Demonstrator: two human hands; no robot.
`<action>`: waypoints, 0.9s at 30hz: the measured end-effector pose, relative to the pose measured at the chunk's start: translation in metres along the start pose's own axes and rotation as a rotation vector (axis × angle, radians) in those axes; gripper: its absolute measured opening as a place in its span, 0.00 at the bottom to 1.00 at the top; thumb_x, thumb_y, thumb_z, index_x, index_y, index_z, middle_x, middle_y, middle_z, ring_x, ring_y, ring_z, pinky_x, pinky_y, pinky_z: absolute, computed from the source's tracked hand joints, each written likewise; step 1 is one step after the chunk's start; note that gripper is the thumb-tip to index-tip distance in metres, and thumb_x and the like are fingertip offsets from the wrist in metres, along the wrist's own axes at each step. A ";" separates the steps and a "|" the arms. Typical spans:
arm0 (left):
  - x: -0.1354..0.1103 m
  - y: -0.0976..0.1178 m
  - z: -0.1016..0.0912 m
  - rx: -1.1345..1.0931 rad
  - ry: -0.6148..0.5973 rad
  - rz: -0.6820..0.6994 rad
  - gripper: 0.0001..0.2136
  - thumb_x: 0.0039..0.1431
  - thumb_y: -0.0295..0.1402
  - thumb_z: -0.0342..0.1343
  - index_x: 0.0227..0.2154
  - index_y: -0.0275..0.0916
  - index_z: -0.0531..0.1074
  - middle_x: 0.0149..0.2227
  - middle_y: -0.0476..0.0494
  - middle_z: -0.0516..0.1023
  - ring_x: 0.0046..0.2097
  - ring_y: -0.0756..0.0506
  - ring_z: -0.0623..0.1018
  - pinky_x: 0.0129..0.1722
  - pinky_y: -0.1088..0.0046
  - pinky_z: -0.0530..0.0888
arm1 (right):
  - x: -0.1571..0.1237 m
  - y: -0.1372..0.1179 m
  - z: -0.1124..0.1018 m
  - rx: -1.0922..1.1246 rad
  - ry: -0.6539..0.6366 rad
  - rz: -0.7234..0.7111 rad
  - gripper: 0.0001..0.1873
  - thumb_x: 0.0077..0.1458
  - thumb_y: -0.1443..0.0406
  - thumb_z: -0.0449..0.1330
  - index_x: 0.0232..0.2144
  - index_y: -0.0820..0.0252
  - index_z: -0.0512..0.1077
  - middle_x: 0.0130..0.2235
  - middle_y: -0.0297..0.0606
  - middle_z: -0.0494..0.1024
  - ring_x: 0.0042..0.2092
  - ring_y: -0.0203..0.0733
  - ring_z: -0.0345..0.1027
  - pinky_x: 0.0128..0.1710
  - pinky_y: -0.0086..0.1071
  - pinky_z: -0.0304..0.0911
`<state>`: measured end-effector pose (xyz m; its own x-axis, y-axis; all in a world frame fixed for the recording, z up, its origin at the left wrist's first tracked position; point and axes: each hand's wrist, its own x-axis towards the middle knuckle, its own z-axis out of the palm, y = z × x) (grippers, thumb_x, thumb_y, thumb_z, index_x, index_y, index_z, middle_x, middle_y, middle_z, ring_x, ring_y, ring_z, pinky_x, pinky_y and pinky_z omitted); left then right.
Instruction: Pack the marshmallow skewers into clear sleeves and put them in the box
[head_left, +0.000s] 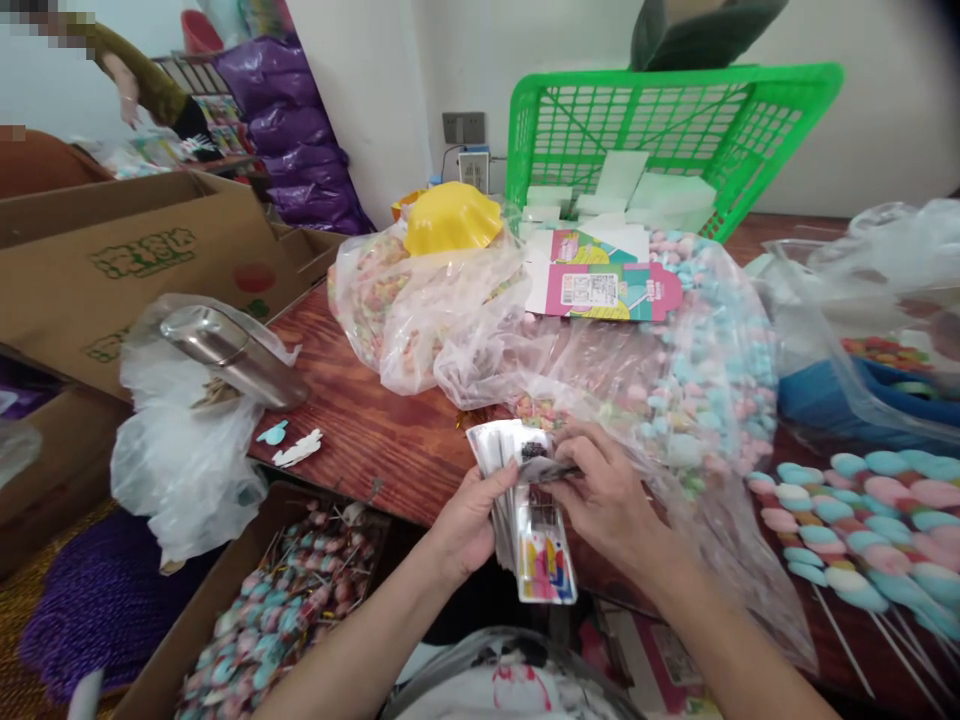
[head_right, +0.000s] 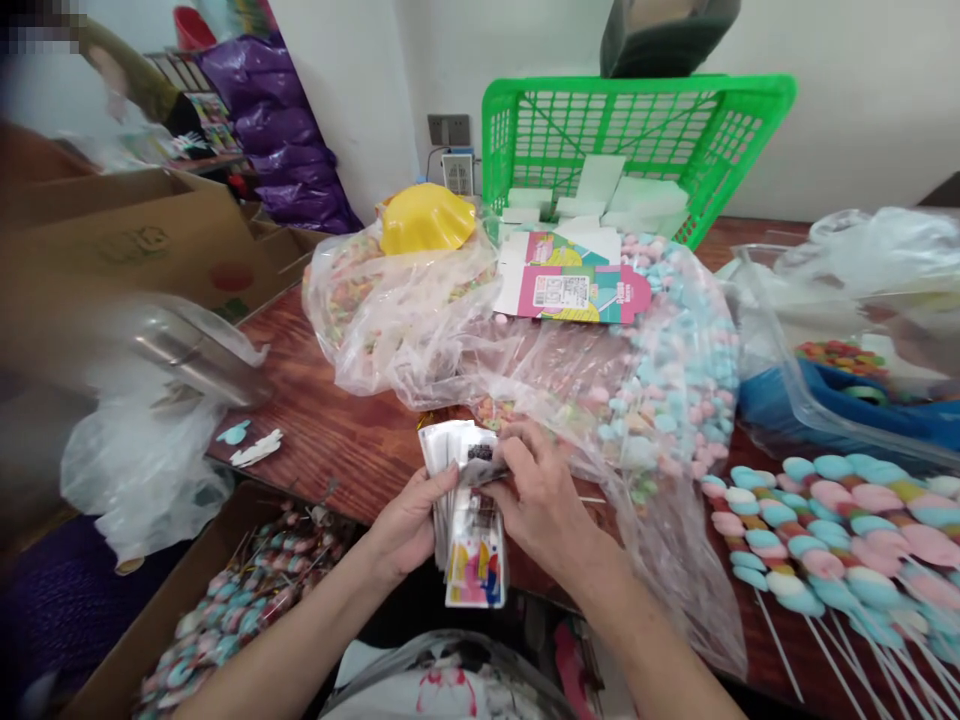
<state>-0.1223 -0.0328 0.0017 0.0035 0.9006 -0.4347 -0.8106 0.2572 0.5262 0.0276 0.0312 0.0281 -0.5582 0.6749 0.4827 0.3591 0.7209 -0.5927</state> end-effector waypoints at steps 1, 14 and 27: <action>0.000 -0.001 0.000 -0.013 0.017 0.004 0.18 0.39 0.32 0.72 0.35 0.33 0.77 0.32 0.43 0.81 0.31 0.47 0.79 0.36 0.73 0.75 | -0.002 0.002 0.002 0.023 0.029 -0.010 0.06 0.52 0.71 0.58 0.31 0.57 0.65 0.40 0.41 0.69 0.45 0.46 0.65 0.44 0.40 0.63; -0.001 -0.010 0.004 -0.035 0.098 0.007 0.15 0.40 0.28 0.68 0.34 0.32 0.76 0.29 0.43 0.81 0.29 0.47 0.78 0.34 0.71 0.75 | -0.004 0.002 -0.002 0.194 0.077 -0.116 0.10 0.53 0.72 0.59 0.39 0.56 0.71 0.28 0.33 0.70 0.32 0.38 0.63 0.33 0.34 0.60; -0.022 -0.007 0.002 0.091 0.090 0.014 0.19 0.33 0.28 0.70 0.34 0.31 0.77 0.30 0.43 0.80 0.28 0.48 0.77 0.33 0.74 0.73 | -0.010 -0.015 -0.005 -0.054 0.070 -0.574 0.17 0.50 0.76 0.54 0.43 0.62 0.72 0.42 0.46 0.78 0.45 0.47 0.71 0.46 0.41 0.67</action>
<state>-0.1154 -0.0541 0.0088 -0.0631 0.8700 -0.4890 -0.7534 0.2798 0.5950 0.0312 0.0142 0.0356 -0.6249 0.1807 0.7595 0.0520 0.9803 -0.1904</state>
